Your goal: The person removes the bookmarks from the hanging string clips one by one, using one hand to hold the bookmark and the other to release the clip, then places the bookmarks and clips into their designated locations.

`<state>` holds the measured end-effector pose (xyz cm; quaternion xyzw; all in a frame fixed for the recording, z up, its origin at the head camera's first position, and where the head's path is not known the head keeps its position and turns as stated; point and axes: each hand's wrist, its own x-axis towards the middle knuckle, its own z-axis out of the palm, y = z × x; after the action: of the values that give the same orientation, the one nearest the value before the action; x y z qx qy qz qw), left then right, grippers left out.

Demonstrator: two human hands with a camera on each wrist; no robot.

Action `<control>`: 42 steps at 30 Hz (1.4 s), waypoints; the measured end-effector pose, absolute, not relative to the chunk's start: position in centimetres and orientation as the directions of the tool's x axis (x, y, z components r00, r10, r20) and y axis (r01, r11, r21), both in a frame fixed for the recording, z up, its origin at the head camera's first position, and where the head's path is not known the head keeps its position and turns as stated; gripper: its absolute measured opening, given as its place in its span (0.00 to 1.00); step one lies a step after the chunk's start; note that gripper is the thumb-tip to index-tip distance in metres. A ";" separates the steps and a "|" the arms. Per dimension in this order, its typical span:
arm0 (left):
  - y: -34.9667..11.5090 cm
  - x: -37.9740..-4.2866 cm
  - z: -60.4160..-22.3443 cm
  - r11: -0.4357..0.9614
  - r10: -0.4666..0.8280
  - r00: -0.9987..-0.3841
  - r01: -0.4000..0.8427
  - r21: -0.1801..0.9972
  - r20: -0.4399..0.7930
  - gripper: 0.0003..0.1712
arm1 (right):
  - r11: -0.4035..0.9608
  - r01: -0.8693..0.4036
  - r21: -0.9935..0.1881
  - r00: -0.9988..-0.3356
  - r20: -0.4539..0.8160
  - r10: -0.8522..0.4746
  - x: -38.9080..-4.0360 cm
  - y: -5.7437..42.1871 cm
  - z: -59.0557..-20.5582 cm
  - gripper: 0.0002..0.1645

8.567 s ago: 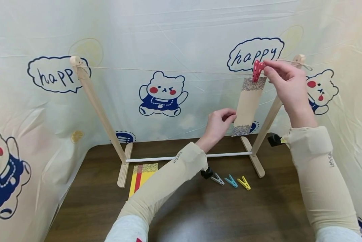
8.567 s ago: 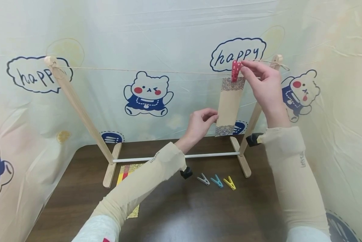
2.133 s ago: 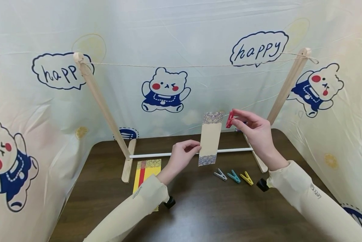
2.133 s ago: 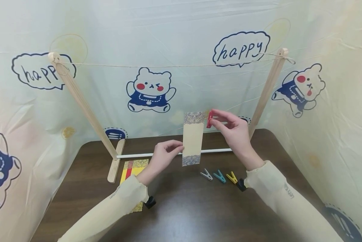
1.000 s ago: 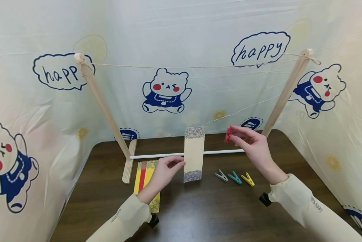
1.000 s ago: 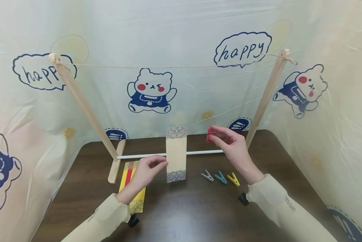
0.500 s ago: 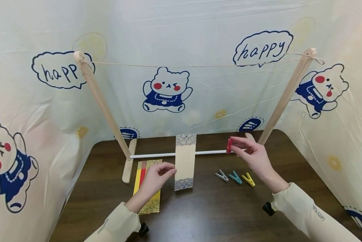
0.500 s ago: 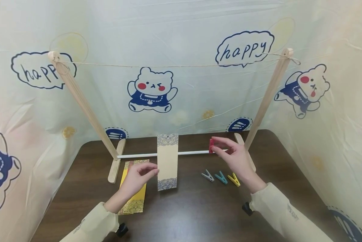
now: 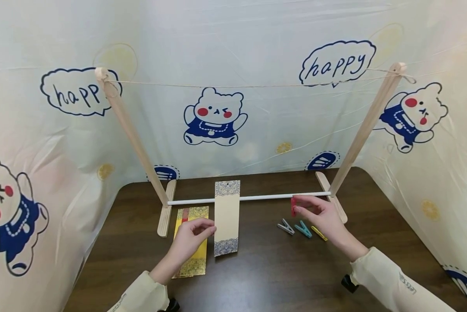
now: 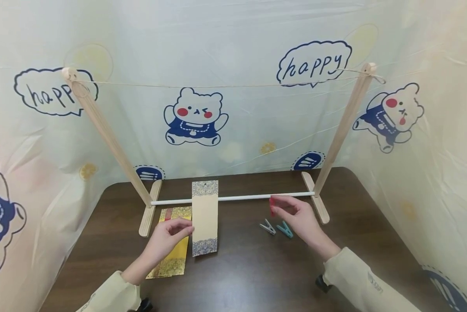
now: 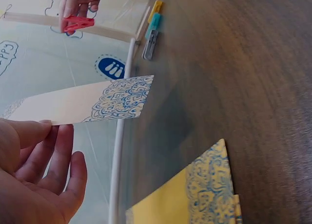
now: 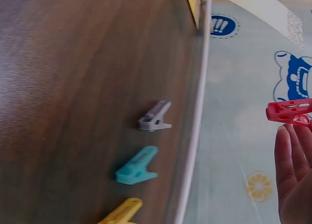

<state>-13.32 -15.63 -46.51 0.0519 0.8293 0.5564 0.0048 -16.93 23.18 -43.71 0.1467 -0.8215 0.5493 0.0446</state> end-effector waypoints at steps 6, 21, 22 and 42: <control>-16.0 -12.8 -47.0 0.351 0.079 -0.997 0.042 0.935 0.015 0.06 | 0.375 -0.265 -0.888 -0.958 0.199 -0.205 -16.8 23.2 -45.3 0.20; -17.5 -12.4 -48.3 0.296 0.028 -0.996 -0.069 0.953 -0.081 0.06 | 0.631 -0.271 -0.727 -0.936 0.048 -0.348 -17.0 23.9 -47.1 0.14; -17.6 -12.4 -48.4 0.296 0.023 -0.996 -0.073 0.952 -0.083 0.06 | 0.643 -0.284 -0.711 -0.928 0.034 -0.372 -17.0 23.9 -47.3 0.13; -18.9 -11.8 -49.9 0.346 -0.050 -0.987 -0.161 0.924 -0.154 0.08 | 0.701 -0.457 -0.548 -0.832 -0.015 -0.554 -17.1 23.9 -49.0 0.10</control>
<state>-11.84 -18.91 -49.91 -0.0644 0.8189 0.5681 0.0491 -17.08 23.91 -48.95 0.2755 -0.9178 0.2714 -0.0896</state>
